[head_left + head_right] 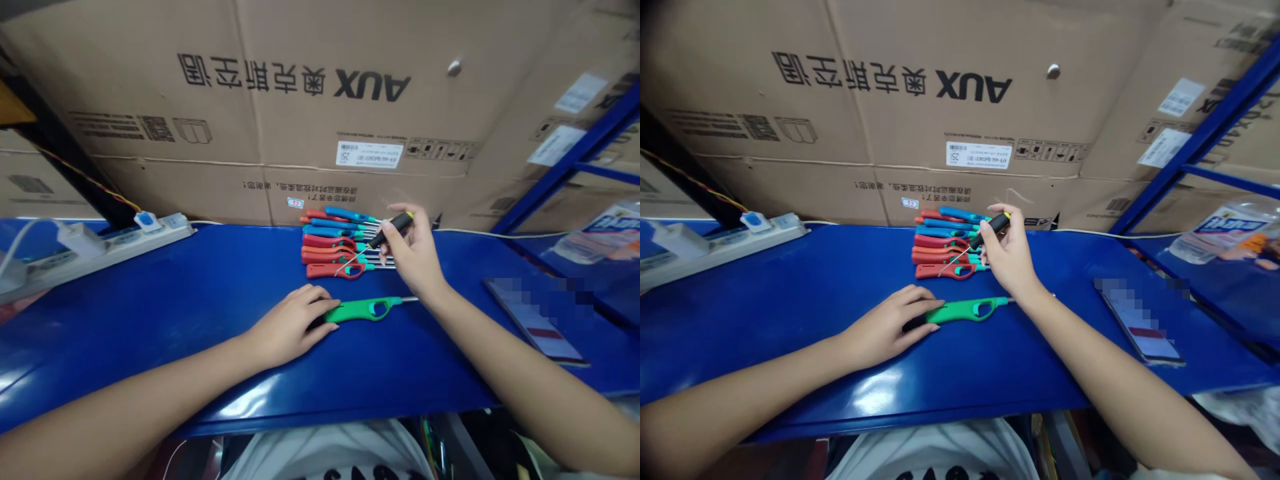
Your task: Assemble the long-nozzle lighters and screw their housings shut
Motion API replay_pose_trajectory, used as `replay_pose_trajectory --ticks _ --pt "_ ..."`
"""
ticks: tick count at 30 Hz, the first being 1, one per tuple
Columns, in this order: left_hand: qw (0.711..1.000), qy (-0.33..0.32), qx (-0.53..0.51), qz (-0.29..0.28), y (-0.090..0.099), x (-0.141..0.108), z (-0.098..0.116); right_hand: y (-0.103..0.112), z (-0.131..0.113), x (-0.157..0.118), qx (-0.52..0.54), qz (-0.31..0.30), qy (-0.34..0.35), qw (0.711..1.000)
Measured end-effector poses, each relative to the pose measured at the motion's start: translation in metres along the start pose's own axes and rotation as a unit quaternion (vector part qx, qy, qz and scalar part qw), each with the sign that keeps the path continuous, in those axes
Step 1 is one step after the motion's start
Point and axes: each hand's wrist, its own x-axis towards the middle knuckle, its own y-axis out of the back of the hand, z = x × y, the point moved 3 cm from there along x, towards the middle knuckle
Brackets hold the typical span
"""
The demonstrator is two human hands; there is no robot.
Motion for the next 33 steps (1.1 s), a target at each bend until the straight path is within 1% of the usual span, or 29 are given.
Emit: replay_pose_trajectory --ticks 2,4,8,11,14,17,20,23,27,33 --pt "1.0 -0.001 -0.004 0.0 0.001 0.0 0.001 0.003 0.013 -0.003 0.061 0.036 -0.048 0.996" --pt "1.0 -0.003 -0.004 -0.001 0.002 0.0 0.001 0.003 0.024 -0.006 0.092 0.038 -0.084 0.991" --pt "1.0 0.007 -0.007 -0.008 0.003 0.0 0.001 0.005 0.037 -0.008 0.095 0.035 -0.105 0.989" --pt "0.999 0.038 -0.034 0.012 0.005 0.002 -0.002 0.005 0.039 -0.009 0.101 0.039 -0.113 0.988" --pt "0.992 0.088 -0.086 0.04 0.005 0.003 -0.008 0.004 0.036 -0.013 0.113 0.043 -0.109 0.987" --pt "0.975 0.134 -0.159 0.072 0.003 0.002 -0.015 0.001 0.032 -0.018 0.12 0.039 -0.105 0.986" --pt "0.957 0.155 -0.223 0.103 0.002 0.002 -0.018 -0.002 0.029 -0.023 0.118 0.025 -0.115 0.986" --pt "0.95 0.148 -0.246 0.119 0.004 0.003 -0.016 -0.005 0.028 -0.027 0.123 0.021 -0.132 0.983" --pt "0.956 0.125 -0.233 0.127 0.01 0.004 -0.011 -0.01 0.027 -0.031 0.139 0.018 -0.149 0.979" --pt "0.958 0.106 -0.226 0.142 0.011 0.004 -0.009 -0.014 0.025 -0.035 0.144 0.008 -0.159 0.977"
